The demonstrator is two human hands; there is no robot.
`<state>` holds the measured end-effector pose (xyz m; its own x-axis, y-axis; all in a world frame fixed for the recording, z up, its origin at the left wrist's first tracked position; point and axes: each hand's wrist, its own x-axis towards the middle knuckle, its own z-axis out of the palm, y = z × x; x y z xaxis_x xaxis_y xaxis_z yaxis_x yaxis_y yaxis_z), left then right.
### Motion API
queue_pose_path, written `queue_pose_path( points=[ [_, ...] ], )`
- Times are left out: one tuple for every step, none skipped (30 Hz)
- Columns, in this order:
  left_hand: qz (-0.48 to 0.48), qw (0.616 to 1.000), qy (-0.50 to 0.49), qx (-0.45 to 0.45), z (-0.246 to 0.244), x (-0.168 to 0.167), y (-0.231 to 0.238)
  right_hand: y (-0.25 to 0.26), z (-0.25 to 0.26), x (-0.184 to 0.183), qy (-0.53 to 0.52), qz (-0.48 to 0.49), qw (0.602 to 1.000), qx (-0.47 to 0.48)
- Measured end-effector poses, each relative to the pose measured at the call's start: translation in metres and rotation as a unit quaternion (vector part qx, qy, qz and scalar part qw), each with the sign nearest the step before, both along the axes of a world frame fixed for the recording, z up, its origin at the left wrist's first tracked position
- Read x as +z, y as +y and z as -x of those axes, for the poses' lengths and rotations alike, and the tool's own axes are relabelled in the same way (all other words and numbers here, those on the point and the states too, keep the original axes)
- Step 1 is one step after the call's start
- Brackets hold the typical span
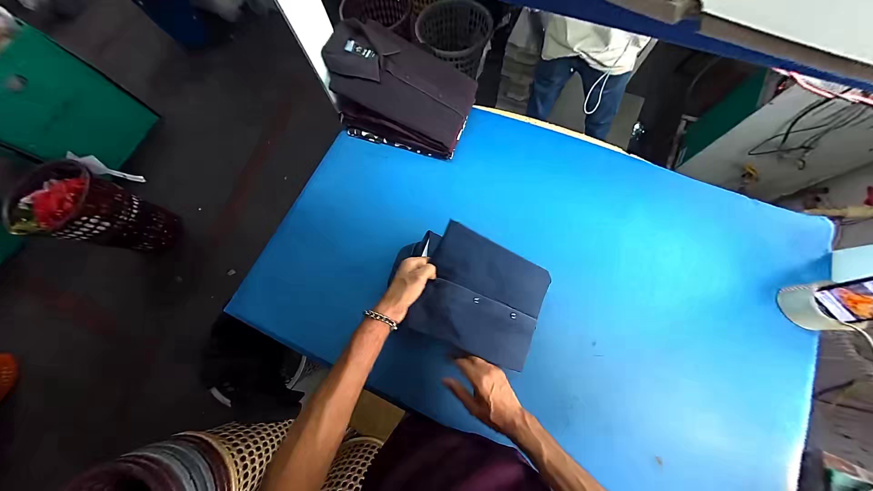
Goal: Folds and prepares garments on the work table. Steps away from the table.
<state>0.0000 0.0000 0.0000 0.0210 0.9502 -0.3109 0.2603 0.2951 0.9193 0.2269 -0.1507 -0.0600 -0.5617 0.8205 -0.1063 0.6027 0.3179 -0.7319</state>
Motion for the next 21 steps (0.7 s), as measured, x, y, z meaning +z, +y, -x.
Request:
queue_pose_path(
  points=[
    [0.005, 1.0, 0.025, 0.007, 0.016, -0.022, 0.005, -0.006, 0.003, 0.007, 0.051, -0.039, 0.998, 0.028],
    [0.009, 0.999, 0.037, 0.011, 0.026, -0.036, 0.008, -0.007, 0.004, 0.013, 0.089, -0.076, 0.993, 0.019],
    [0.008, 0.999, 0.042, 0.013, 0.029, -0.045, 0.009, -0.003, 0.002, 0.02, 0.105, -0.103, 0.989, -0.025],
    [0.002, 0.999, 0.041, 0.017, 0.028, -0.05, 0.009, 0.007, -0.003, 0.025, 0.1, -0.121, 0.984, -0.087],
    [-0.006, 0.999, 0.039, 0.022, 0.025, -0.053, 0.008, 0.022, -0.01, 0.027, 0.072, -0.135, 0.977, -0.147],
    [-0.01, 0.999, 0.04, 0.031, 0.022, -0.054, 0.007, 0.041, -0.019, 0.024, 0.026, -0.142, 0.972, -0.188],
    [-0.009, 0.998, 0.041, 0.041, 0.02, -0.055, 0.006, 0.061, -0.029, 0.015, -0.027, -0.148, 0.965, -0.213],
    [-0.006, 0.998, 0.042, 0.051, 0.019, -0.057, 0.006, 0.079, -0.039, -0.001, -0.078, -0.158, 0.958, -0.225],
    [0.0, 0.997, 0.047, 0.055, 0.02, -0.06, 0.006, 0.094, -0.048, -0.019, -0.119, -0.168, 0.951, -0.23],
    [0.002, 0.997, 0.057, 0.055, 0.02, -0.062, 0.004, 0.104, -0.057, -0.038, -0.153, -0.176, 0.945, -0.229],
    [0.0, 0.996, 0.075, 0.047, 0.02, -0.061, 0.001, 0.113, -0.063, -0.053, -0.176, -0.184, 0.941, -0.224],
    [-0.01, 0.994, 0.103, 0.036, 0.02, -0.055, -0.005, 0.12, -0.067, -0.063, -0.187, -0.191, 0.938, -0.219],
    [-0.025, 0.99, 0.139, 0.027, 0.018, -0.044, -0.014, 0.126, -0.067, -0.066, -0.19, -0.187, 0.939, -0.216],
    [-0.049, 0.983, 0.176, 0.026, 0.015, -0.03, -0.027, 0.133, -0.064, -0.063, -0.184, -0.174, 0.943, -0.215],
    [-0.089, 0.971, 0.221, 0.037, 0.014, -0.023, -0.039, 0.142, -0.058, -0.057, -0.165, -0.156, 0.951, -0.211],
    [-0.121, 0.955, 0.264, 0.054, 0.015, -0.019, -0.051, 0.154, -0.048, -0.049, -0.136, -0.134, 0.96, -0.204],
    [-0.127, 0.945, 0.291, 0.078, 0.016, -0.018, -0.06, 0.168, -0.036, -0.04, -0.1, -0.104, 0.971, -0.188],
    [-0.101, 0.944, 0.295, 0.104, 0.018, -0.021, -0.069, 0.184, -0.022, -0.033, -0.055, -0.07, 0.982, -0.168],
    [-0.053, 0.953, 0.268, 0.13, 0.019, -0.027, -0.078, 0.202, -0.007, -0.03, -0.001, -0.035, 0.989, -0.144],
    [0.004, 0.965, 0.209, 0.16, 0.021, -0.035, -0.086, 0.221, 0.01, -0.03, 0.049, -0.004, 0.992, -0.118],
    [0.051, 0.971, 0.125, 0.197, 0.022, -0.044, -0.092, 0.24, 0.027, -0.031, 0.086, 0.02, 0.992, -0.09]
  ],
)
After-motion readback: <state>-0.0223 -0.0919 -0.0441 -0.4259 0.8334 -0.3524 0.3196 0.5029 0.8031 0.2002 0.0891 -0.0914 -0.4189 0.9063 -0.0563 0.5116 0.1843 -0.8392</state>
